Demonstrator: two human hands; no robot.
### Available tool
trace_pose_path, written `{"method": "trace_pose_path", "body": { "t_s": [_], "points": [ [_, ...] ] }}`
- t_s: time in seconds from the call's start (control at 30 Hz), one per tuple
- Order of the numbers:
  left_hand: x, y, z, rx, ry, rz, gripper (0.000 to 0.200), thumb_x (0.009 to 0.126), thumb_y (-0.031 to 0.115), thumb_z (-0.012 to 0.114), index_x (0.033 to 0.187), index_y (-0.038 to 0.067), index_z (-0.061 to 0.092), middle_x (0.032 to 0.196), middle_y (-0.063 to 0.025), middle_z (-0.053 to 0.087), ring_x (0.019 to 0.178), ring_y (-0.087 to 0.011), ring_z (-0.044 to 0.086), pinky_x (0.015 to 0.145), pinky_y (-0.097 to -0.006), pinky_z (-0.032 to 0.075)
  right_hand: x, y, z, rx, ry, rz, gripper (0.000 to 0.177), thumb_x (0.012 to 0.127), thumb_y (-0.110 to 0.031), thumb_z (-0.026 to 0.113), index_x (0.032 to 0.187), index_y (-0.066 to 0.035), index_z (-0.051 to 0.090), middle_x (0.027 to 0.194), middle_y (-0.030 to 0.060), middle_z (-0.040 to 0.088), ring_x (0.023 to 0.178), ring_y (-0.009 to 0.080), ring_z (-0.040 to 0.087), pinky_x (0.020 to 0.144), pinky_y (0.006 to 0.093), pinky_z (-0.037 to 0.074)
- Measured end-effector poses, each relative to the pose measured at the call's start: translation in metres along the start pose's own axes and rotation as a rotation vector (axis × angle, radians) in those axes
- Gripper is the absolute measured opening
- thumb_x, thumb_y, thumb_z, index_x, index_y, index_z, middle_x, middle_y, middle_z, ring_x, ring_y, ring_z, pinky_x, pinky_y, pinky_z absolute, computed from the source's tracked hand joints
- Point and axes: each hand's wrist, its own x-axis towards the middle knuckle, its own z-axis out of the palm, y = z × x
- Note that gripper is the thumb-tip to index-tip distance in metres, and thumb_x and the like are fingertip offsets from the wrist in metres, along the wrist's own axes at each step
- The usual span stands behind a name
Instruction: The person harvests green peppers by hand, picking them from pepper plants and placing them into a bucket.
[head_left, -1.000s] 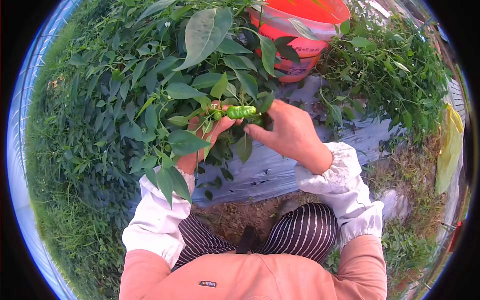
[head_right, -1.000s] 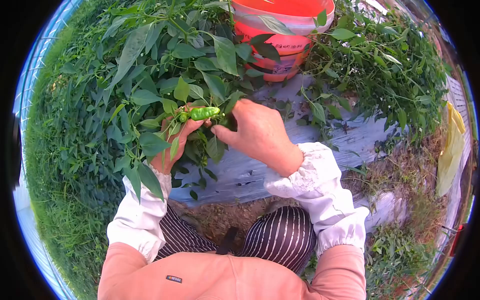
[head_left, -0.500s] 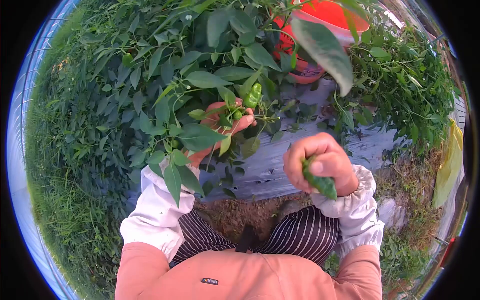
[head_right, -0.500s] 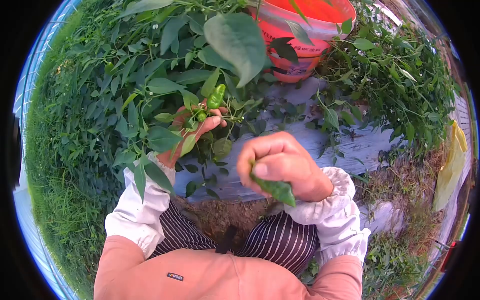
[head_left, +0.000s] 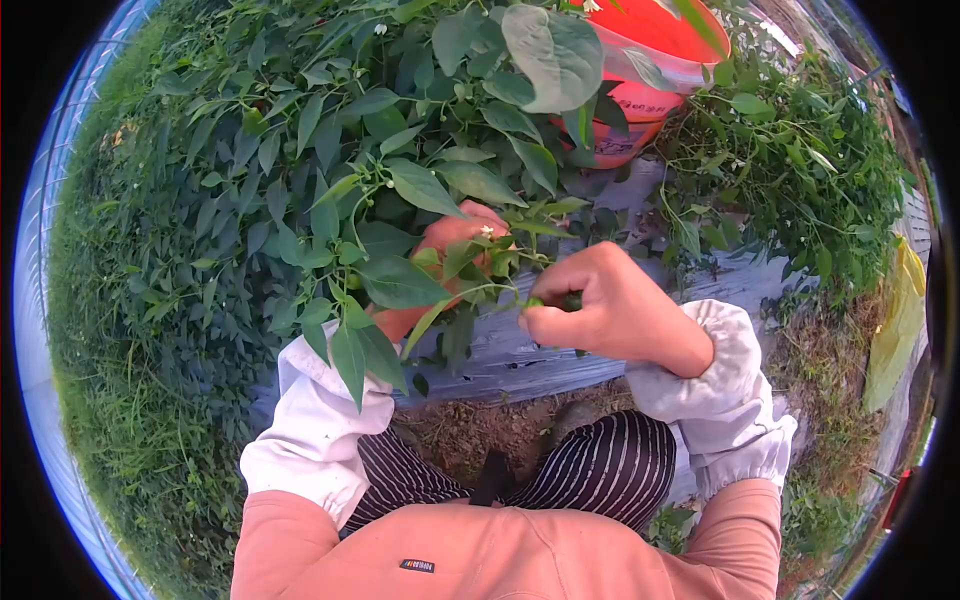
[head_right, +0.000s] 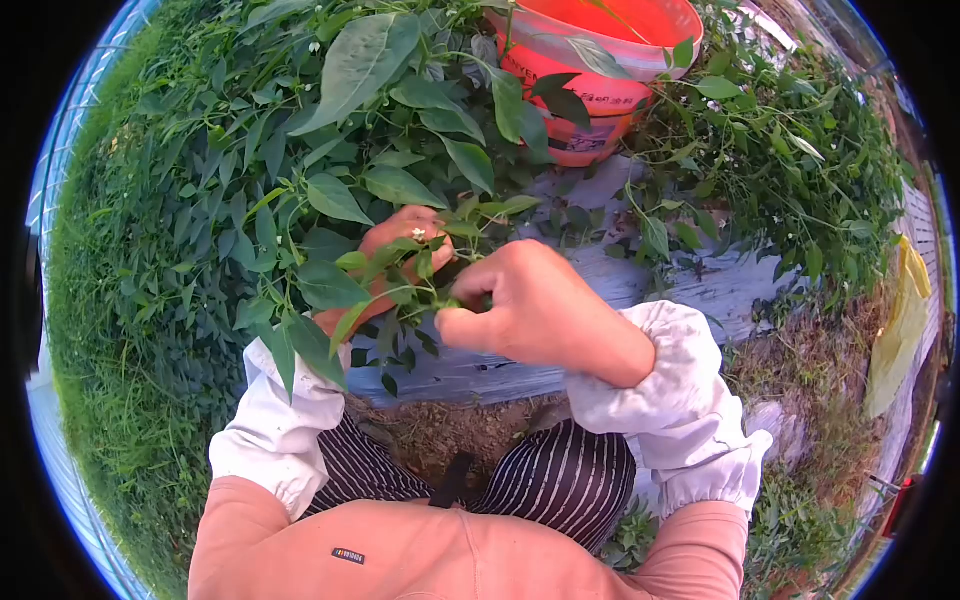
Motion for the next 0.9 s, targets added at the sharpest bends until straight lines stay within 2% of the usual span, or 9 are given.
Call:
{"method": "trace_pose_path", "body": {
  "t_s": [0.1,0.3,0.33,0.37,0.43,0.53,0.63,0.7,0.9],
  "points": [
    [-0.001,0.011,-0.005,-0.245,0.077,-0.205,0.015,0.093,0.011,0.063,0.1,-0.003,0.064,0.101,-0.0103,0.06,0.094,-0.0185,0.06,0.084,-0.0325,0.05,-0.021,-0.021,-0.027,0.509,-0.089,0.156,0.029,0.082,-0.028,0.067,0.079,0.0,0.072,0.063,0.003,0.063,0.053,0.0111,0.056,0.051,0.0271,0.044],
    [0.005,0.031,-0.038,-0.33,0.36,-0.272,0.022,0.097,0.022,0.06,0.101,0.0,0.064,0.099,-0.0121,0.067,0.107,-0.0243,0.061,0.092,-0.0394,0.05,0.003,-0.027,-0.149,0.168,0.957,-0.263,0.031,0.089,-0.034,0.06,0.088,-0.004,0.07,0.072,-0.0025,0.062,0.058,0.0027,0.05,0.048,0.021,0.032],
    [0.008,0.028,-0.043,-0.328,0.431,-0.223,0.022,0.098,0.023,0.059,0.099,0.001,0.063,0.095,-0.0115,0.067,0.107,-0.0254,0.062,0.092,-0.0402,0.05,0.007,-0.03,-0.156,0.165,0.967,-0.266,0.031,0.089,-0.034,0.06,0.088,-0.004,0.07,0.072,-0.0025,0.062,0.058,0.0027,0.05,0.048,0.021,0.032],
    [0.009,0.026,-0.045,-0.327,0.425,-0.217,0.022,0.098,0.023,0.059,0.099,0.001,0.063,0.095,-0.0115,0.067,0.107,-0.0254,0.062,0.092,-0.0402,0.05,0.012,-0.035,-0.16,0.325,0.923,-0.208,0.035,0.088,-0.035,0.064,0.095,0.0,0.068,0.085,0.0091,0.067,0.076,0.0167,0.06,0.066,0.0322,0.042],
    [0.01,0.028,-0.048,-0.578,0.589,-0.275,0.022,0.1,0.024,0.056,0.095,0.003,0.061,0.089,-0.01,0.066,0.108,-0.0265,0.061,0.091,-0.0402,0.05,0.028,-0.029,-0.153,0.258,0.732,-0.226,0.03,0.088,-0.036,0.062,0.088,-0.008,0.072,0.073,-0.0051,0.063,0.058,0.0016,0.051,0.048,0.0207,0.03],
    [0.013,0.03,-0.038,-0.547,0.562,-0.303,0.028,0.098,0.028,0.06,0.088,0.002,0.062,0.09,-0.0101,0.066,0.103,-0.022,0.062,0.09,-0.0341,0.049,0.029,-0.013,-0.087,-0.012,0.476,0.054,0.027,0.085,-0.031,0.069,0.083,-0.004,0.073,0.067,-0.0029,0.061,0.057,0.0031,0.048,0.051,0.0219,0.035],
    [0.011,0.031,-0.027,-0.412,0.478,-0.341,0.025,0.092,0.027,0.068,0.086,0.004,0.063,0.089,-0.0081,0.065,0.101,-0.02,0.062,0.09,-0.0337,0.049,0.03,0.023,-0.024,0.039,0.341,0.026,0.033,0.08,-0.028,0.077,0.079,0.004,0.069,0.062,0.0093,0.062,0.058,0.0125,0.056,0.056,0.0325,0.047],
    [0.009,0.033,-0.02,-0.311,0.401,-0.415,0.026,0.08,0.025,0.082,0.083,0.006,0.065,0.09,-0.0054,0.065,0.097,-0.0175,0.063,0.091,-0.0337,0.048,0.029,0.031,-0.001,-0.032,0.367,-0.031,0.035,0.076,-0.031,0.077,0.075,0.002,0.066,0.065,0.0166,0.063,0.057,0.0293,0.062,0.058,0.0386,0.049],
    [0.015,0.05,-0.017,-0.292,0.234,-0.468,0.041,0.073,0.032,0.087,0.095,0.006,0.065,0.092,-0.0029,0.065,0.097,-0.0171,0.061,0.089,-0.0323,0.048,0.045,0.031,0.026,-0.31,0.458,-0.124,0.035,0.077,-0.033,0.071,0.07,0.001,0.064,0.064,0.0172,0.062,0.064,0.0352,0.065,0.058,0.0442,0.051]
  ]
}}
